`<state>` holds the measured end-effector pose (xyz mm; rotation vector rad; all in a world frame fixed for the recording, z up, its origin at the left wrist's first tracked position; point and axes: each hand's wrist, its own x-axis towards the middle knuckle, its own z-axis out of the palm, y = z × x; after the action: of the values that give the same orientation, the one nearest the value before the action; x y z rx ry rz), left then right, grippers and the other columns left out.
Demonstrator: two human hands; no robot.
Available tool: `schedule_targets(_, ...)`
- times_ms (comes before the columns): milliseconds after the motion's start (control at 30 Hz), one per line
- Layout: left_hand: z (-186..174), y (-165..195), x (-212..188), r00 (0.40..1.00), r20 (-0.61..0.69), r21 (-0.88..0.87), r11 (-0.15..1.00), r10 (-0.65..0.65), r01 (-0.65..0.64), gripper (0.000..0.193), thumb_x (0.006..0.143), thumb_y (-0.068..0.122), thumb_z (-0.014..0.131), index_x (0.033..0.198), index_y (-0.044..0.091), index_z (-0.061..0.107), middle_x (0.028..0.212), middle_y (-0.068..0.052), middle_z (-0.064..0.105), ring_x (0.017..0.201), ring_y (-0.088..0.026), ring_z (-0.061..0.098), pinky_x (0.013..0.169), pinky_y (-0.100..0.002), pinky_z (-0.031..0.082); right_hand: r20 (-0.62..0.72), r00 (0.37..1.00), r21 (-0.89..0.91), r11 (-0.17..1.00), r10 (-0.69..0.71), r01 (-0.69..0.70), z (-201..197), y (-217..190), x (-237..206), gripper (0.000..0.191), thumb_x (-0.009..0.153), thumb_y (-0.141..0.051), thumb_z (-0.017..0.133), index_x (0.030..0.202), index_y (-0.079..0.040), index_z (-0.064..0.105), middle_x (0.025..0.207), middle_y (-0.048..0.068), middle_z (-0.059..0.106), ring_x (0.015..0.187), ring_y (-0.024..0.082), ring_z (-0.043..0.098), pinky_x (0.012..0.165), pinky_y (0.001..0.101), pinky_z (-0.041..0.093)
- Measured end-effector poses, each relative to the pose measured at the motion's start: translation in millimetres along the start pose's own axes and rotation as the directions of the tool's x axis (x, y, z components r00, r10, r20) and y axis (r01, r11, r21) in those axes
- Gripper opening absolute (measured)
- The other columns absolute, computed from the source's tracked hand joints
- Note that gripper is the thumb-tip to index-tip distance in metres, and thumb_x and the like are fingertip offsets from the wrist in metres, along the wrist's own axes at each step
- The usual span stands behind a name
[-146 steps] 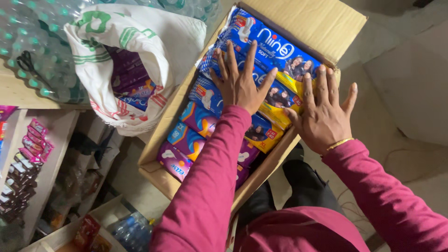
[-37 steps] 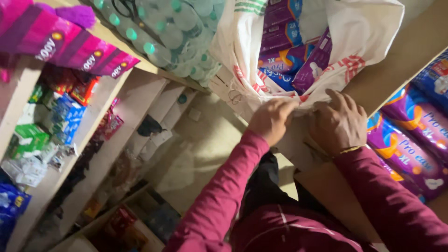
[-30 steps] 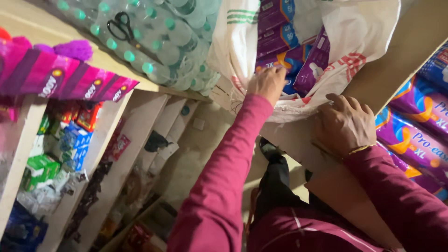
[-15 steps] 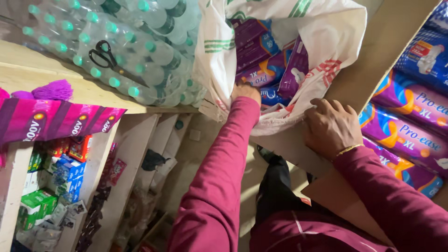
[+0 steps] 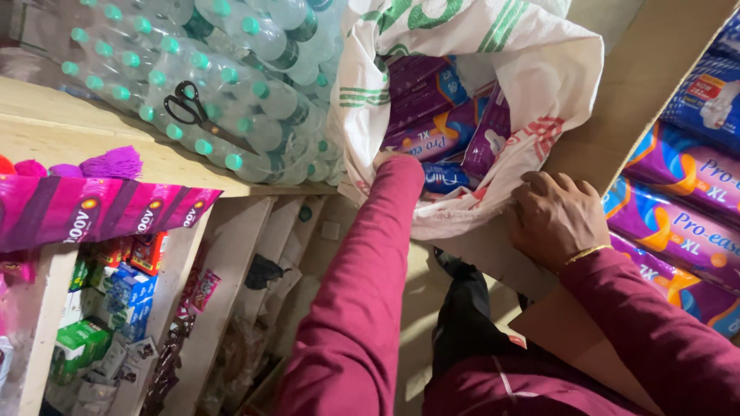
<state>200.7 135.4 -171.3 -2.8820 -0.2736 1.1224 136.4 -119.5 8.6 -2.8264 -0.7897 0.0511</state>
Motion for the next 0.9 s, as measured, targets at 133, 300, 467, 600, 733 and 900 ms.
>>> schedule_targets(133, -2.8, 2.6, -0.6, 0.999, 0.026, 0.054, 0.998, -0.022, 0.020, 0.035, 0.102, 0.024, 0.050, 0.126, 0.014, 0.074, 0.135, -0.014, 0.070, 0.128, -0.031, 0.065, 0.111, -0.047, 0.044, 0.005, 1.000, 0.001, 1.000, 0.008, -0.008, 0.5, -0.4, 0.7, 0.017, 0.083, -0.029, 0.070, 0.091, -0.015, 0.077, 0.115, 0.003, 0.072, 0.102, 0.025, 0.068, 0.085, 0.0429, 0.051)
schedule_targets(300, 2.7, -1.9, -2.4, 0.999, 0.028, 0.052, 0.999, 0.015, -0.016, 0.034, 0.101, 0.025, 0.051, 0.125, 0.015, 0.075, 0.133, -0.012, 0.070, 0.126, -0.030, 0.065, 0.110, -0.048, 0.044, 0.020, 1.000, -0.027, 1.000, 0.002, -0.002, 1.2, 0.9, 0.0, 0.026, 0.081, -0.030, 0.070, 0.102, -0.016, 0.076, 0.118, 0.002, 0.070, 0.103, 0.024, 0.067, 0.084, 0.0432, 0.051)
schedule_targets(467, 7.7, -2.9, -6.5, 0.999, -0.001, 0.076, 0.996, 0.045, -0.045, 0.033, 0.100, 0.027, 0.053, 0.124, 0.016, 0.075, 0.132, -0.011, 0.070, 0.124, -0.029, 0.066, 0.109, -0.048, 0.044, 0.044, 0.999, -0.079, 0.996, -0.025, 0.028, 1.0, -0.5, -0.2, 0.041, 0.081, -0.032, 0.068, 0.121, -0.022, 0.073, 0.134, 0.002, 0.066, 0.111, 0.024, 0.065, 0.087, 0.0444, 0.051)
schedule_targets(600, -2.0, 1.2, -21.7, 0.992, -0.034, 0.095, 0.989, 0.119, -0.115, 0.031, 0.100, 0.027, 0.055, 0.120, 0.017, 0.076, 0.128, -0.010, 0.073, 0.121, -0.028, 0.068, 0.109, -0.049, 0.043, 0.078, 0.995, -0.191, 0.979, -0.062, 0.076, 2.8, 0.6, 0.4, 0.051, 0.078, -0.035, 0.067, 0.128, -0.026, 0.068, 0.144, 0.004, 0.061, 0.117, 0.024, 0.062, 0.086, 0.0445, 0.052)
schedule_targets(733, -23.6, 1.3, -60.1, 0.907, -0.365, 0.156, 0.974, 0.211, -0.164, 0.028, 0.096, 0.020, 0.057, 0.119, 0.019, 0.072, 0.109, -0.004, 0.076, 0.110, -0.024, 0.069, 0.114, -0.055, 0.036, 0.078, 0.994, -0.230, 0.968, -0.081, 0.097, 7.4, -2.0, 2.3, 0.058, 0.080, -0.033, 0.066, 0.137, -0.023, 0.063, 0.142, 0.002, 0.062, 0.118, 0.021, 0.062, 0.085, 0.0431, 0.052)
schedule_targets(900, -55.0, 9.6, -107.5, 0.588, -0.692, 0.316, 0.908, 0.420, -0.276, 0.024, 0.089, 0.014, 0.061, 0.111, 0.019, 0.067, 0.094, 0.002, 0.071, 0.097, -0.021, 0.066, 0.110, -0.060, 0.039, 0.123, 0.991, -0.234, 0.969, -0.048, 0.076, 7.4, -3.2, 1.3, 0.067, 0.079, -0.035, 0.067, 0.143, -0.017, 0.056, 0.136, 0.000, 0.065, 0.114, 0.019, 0.065, 0.086, 0.0414, 0.053)
